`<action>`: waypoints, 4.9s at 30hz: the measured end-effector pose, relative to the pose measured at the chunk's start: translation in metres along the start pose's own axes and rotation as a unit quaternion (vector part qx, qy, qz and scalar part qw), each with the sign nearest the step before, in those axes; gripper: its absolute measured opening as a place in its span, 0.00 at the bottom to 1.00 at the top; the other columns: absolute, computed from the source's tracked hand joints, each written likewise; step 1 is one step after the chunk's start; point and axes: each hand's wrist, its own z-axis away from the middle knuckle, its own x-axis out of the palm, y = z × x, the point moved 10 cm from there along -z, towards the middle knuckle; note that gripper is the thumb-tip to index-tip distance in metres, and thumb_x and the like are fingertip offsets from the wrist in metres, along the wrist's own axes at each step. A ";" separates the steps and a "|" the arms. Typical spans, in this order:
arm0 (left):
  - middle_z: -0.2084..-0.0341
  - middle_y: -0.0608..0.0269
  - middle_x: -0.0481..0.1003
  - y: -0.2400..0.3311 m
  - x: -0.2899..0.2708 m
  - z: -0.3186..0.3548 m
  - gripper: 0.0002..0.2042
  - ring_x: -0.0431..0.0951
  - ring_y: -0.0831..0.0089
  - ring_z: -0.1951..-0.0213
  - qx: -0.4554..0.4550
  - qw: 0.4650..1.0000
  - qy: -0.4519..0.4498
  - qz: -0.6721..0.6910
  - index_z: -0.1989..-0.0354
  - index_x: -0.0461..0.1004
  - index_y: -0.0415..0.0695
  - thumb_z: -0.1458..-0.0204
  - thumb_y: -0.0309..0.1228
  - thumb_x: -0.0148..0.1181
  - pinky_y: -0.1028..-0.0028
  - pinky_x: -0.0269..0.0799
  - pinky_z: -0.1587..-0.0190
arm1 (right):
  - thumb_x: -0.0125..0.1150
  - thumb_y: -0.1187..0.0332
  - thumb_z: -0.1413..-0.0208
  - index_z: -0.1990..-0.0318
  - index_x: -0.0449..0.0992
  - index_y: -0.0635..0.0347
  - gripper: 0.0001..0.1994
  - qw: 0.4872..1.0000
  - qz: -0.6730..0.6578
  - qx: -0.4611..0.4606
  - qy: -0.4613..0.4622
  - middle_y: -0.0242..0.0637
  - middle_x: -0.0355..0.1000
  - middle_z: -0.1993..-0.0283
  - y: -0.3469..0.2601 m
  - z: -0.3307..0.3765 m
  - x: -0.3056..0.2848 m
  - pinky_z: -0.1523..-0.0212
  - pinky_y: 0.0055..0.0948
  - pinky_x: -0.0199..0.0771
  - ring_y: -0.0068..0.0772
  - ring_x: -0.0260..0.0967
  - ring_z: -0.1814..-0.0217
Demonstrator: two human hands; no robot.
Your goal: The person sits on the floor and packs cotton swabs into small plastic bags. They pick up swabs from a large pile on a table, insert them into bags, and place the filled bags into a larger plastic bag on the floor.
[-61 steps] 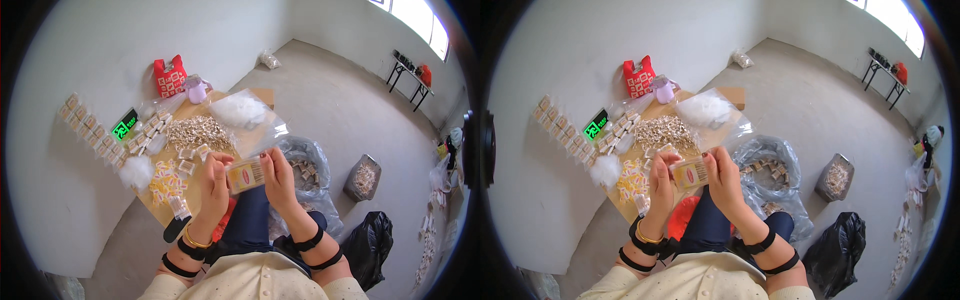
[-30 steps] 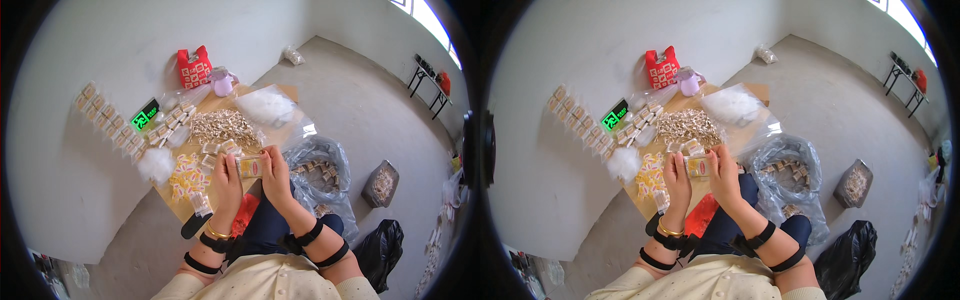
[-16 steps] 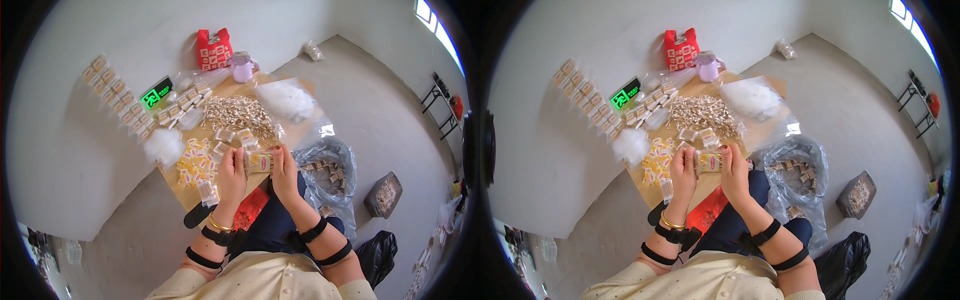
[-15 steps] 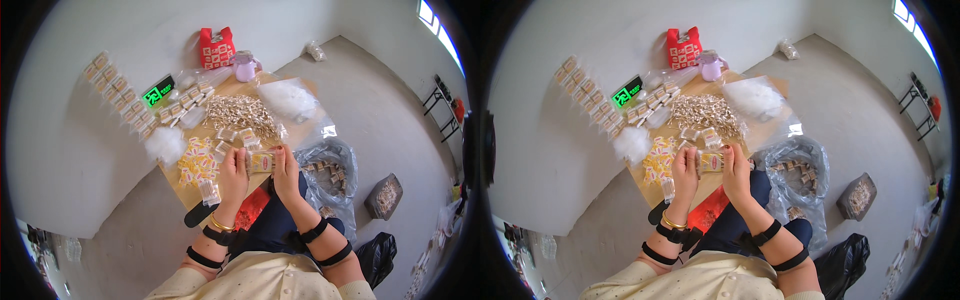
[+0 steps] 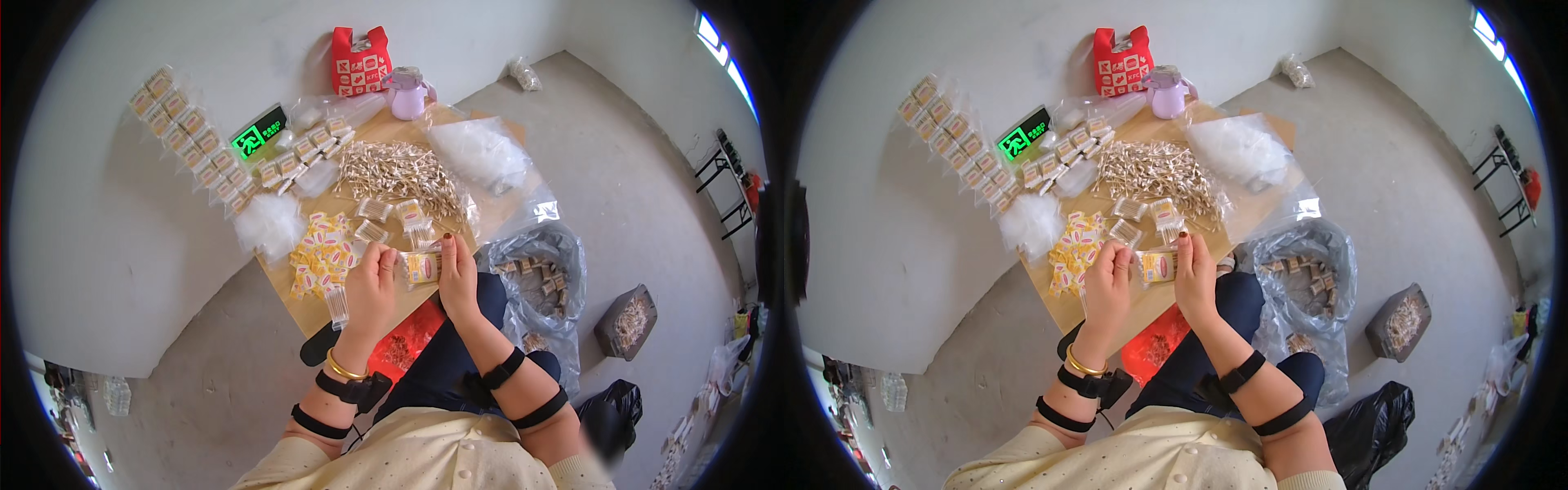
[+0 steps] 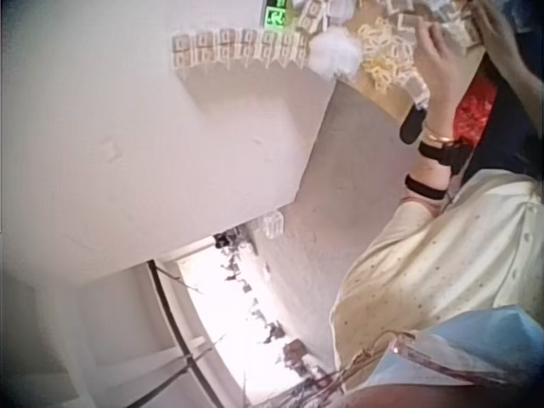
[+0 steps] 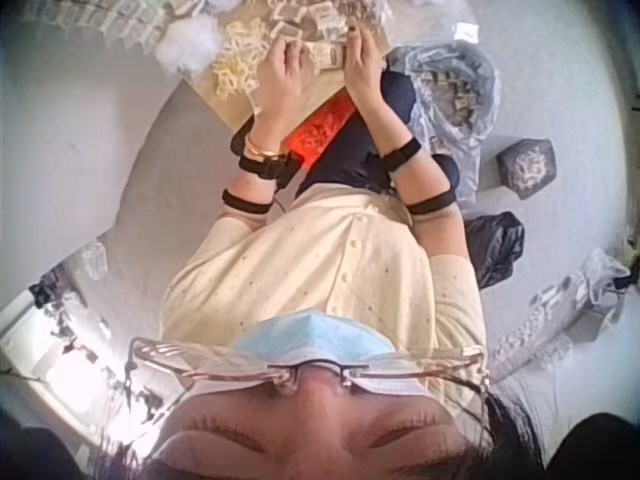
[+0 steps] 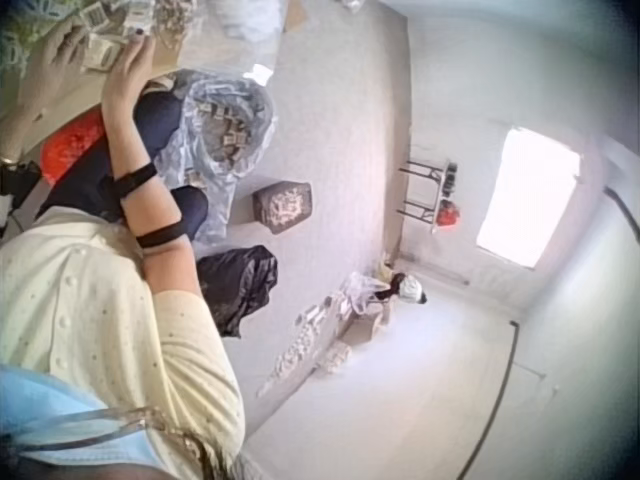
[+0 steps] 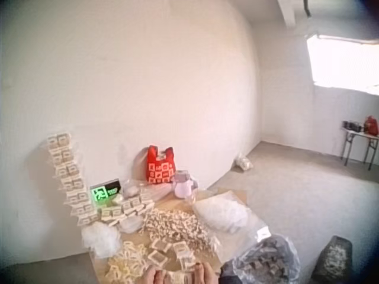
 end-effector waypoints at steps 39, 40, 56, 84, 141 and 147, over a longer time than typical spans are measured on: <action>0.86 0.71 0.60 -0.147 -0.076 -0.005 0.13 0.59 0.83 0.85 -0.149 0.974 0.129 0.115 0.68 0.61 0.43 0.33 0.38 0.46 0.78 0.55 0.81 | 0.51 0.62 0.34 0.67 0.69 0.66 0.15 0.988 0.141 -0.058 -0.011 0.54 0.67 0.76 0.011 -0.039 0.083 0.71 0.44 0.63 0.54 0.65 0.74; 0.86 0.70 0.61 -0.156 -0.077 -0.009 0.13 0.61 0.82 0.85 -0.148 0.976 0.128 0.092 0.67 0.61 0.43 0.33 0.39 0.46 0.76 0.56 0.81 | 0.51 0.62 0.35 0.67 0.69 0.66 0.15 0.987 0.153 -0.048 0.004 0.55 0.68 0.75 0.022 -0.047 0.080 0.70 0.45 0.63 0.56 0.66 0.72; 0.80 0.54 0.74 -0.198 -0.113 -0.031 0.11 0.75 0.61 0.80 -0.103 0.981 0.097 -0.133 0.64 0.64 0.42 0.34 0.38 0.46 0.63 0.67 0.77 | 0.50 0.61 0.34 0.64 0.72 0.65 0.15 0.973 0.220 -0.035 0.054 0.52 0.69 0.74 0.038 -0.045 -0.022 0.69 0.39 0.66 0.46 0.66 0.74; 0.49 0.46 0.64 -0.234 -0.068 0.055 0.19 0.68 0.52 0.47 -0.066 0.980 0.040 -0.184 0.46 0.63 0.36 0.41 0.32 0.56 0.59 0.64 0.43 | 0.48 0.53 0.32 0.66 0.70 0.51 0.15 0.929 -0.077 0.107 0.347 0.21 0.65 0.75 0.055 0.151 -0.378 0.85 0.15 0.48 0.10 0.56 0.81; 0.59 0.60 0.78 0.143 0.016 0.062 0.16 0.78 0.63 0.54 0.217 0.925 -0.217 0.223 0.61 0.72 0.45 0.56 0.25 0.71 0.65 0.71 0.49 | 0.68 0.79 0.60 0.56 0.78 0.57 0.20 0.921 0.101 -0.329 -0.184 0.36 0.70 0.59 -0.202 0.110 -0.093 0.59 0.32 0.73 0.39 0.70 0.58; 0.63 0.63 0.80 0.183 0.000 0.068 0.14 0.79 0.63 0.57 0.350 0.916 -0.157 0.115 0.62 0.77 0.46 0.57 0.31 0.72 0.64 0.70 0.51 | 0.68 0.79 0.61 0.56 0.78 0.59 0.19 0.922 0.076 -0.345 -0.156 0.36 0.70 0.60 -0.220 0.121 -0.102 0.61 0.33 0.72 0.39 0.70 0.60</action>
